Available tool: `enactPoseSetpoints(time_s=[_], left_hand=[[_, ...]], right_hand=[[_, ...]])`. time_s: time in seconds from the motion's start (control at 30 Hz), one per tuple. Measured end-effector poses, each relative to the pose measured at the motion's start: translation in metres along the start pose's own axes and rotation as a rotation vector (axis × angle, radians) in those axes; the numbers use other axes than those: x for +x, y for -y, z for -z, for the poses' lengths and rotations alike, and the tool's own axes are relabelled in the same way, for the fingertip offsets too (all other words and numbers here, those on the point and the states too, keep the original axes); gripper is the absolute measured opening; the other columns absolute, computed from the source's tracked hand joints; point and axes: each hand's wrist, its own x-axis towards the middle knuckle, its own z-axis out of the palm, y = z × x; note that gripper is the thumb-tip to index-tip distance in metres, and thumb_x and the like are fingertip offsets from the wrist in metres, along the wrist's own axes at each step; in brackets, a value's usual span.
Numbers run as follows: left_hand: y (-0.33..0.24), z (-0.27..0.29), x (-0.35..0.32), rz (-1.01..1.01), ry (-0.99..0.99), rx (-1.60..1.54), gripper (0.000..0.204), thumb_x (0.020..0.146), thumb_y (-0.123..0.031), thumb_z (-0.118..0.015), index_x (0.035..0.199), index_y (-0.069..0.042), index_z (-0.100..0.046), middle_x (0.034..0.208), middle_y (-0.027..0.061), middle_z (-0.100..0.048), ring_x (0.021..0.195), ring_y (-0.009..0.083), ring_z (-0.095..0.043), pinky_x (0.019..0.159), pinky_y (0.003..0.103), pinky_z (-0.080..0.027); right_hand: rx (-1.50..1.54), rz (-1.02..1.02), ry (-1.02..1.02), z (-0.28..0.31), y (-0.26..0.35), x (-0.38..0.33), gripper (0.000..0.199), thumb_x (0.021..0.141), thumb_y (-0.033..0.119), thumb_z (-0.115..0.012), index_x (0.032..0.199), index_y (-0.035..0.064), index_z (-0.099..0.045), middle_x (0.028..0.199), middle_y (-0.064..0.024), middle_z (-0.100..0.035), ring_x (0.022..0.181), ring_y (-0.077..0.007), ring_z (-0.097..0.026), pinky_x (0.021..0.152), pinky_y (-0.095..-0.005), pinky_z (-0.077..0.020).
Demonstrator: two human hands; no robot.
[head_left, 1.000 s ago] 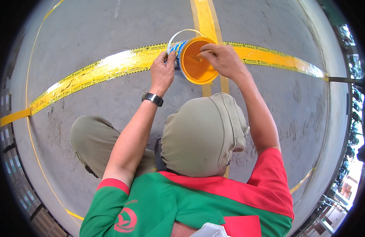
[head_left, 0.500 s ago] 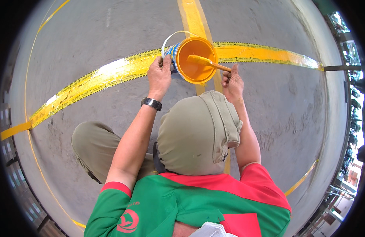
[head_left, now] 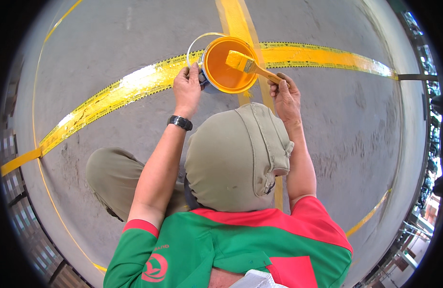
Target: The person paints yellow lines on a concrete floor using a paintbrush and a bucket of yellow paint. They repeatedly dip the brush into the paint and apply it along pre-marked tape lines, occasionally repositioning the paint bucket.
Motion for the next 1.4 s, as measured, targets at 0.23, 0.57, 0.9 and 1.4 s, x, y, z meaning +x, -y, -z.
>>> enactPoseSetpoints(time_s=[0.23, 0.57, 0.9, 1.4], left_hand=[[-0.002, -0.003, -0.002, 0.09, -0.032, -0.139, 0.036, 0.105, -0.038, -0.053, 0.102, -0.003, -0.061, 0.087, 0.0029, -0.061, 0.076, 0.0152, -0.068, 0.067, 0.032, -0.062], [-0.001, 0.049, 0.013, 0.178, -0.059, 0.007, 0.041, 0.107, -0.037, -0.048, 0.111, 0.001, -0.061, 0.1, 0.0098, -0.068, 0.081, 0.0227, -0.074, 0.07, 0.037, -0.065], [0.009, 0.088, 0.004, 0.314, -0.033, 0.075, 0.05, 0.108, -0.037, -0.041, 0.127, 0.008, -0.051, 0.115, 0.0178, -0.066, 0.087, 0.0298, -0.074, 0.074, 0.042, -0.065], [-0.001, 0.125, 0.014, 0.507, 0.107, 0.404, 0.048, 0.107, -0.038, -0.042, 0.133, 0.002, -0.052, 0.122, 0.0202, -0.065, 0.093, 0.0279, -0.072, 0.075, 0.042, -0.064]], right_hand=[[-0.181, 0.14, 0.009, 0.022, 0.032, -0.013, 0.029, 0.103, 0.016, -0.06, 0.126, -0.0007, -0.063, 0.105, -0.0137, -0.07, 0.083, -0.0123, -0.061, 0.073, -0.0262, -0.0526], [-1.013, -0.185, 0.05, 0.089, 0.049, -0.027, 0.021, 0.097, 0.018, -0.068, 0.109, 0.0006, -0.072, 0.09, -0.0089, -0.073, 0.081, -0.0169, -0.065, 0.072, -0.0319, -0.0516], [-1.374, 0.249, 0.41, 0.053, -0.011, 0.11, 0.022, 0.095, 0.02, -0.063, 0.107, 0.0027, -0.07, 0.097, -0.017, -0.072, 0.09, -0.0363, -0.068, 0.078, -0.043, -0.0527], [-1.582, -0.027, 0.647, 0.076, 0.035, -0.027, 0.019, 0.095, 0.014, -0.06, 0.111, 0.0091, -0.068, 0.094, -0.016, -0.068, 0.091, -0.0367, -0.064, 0.077, -0.0457, -0.0513]])
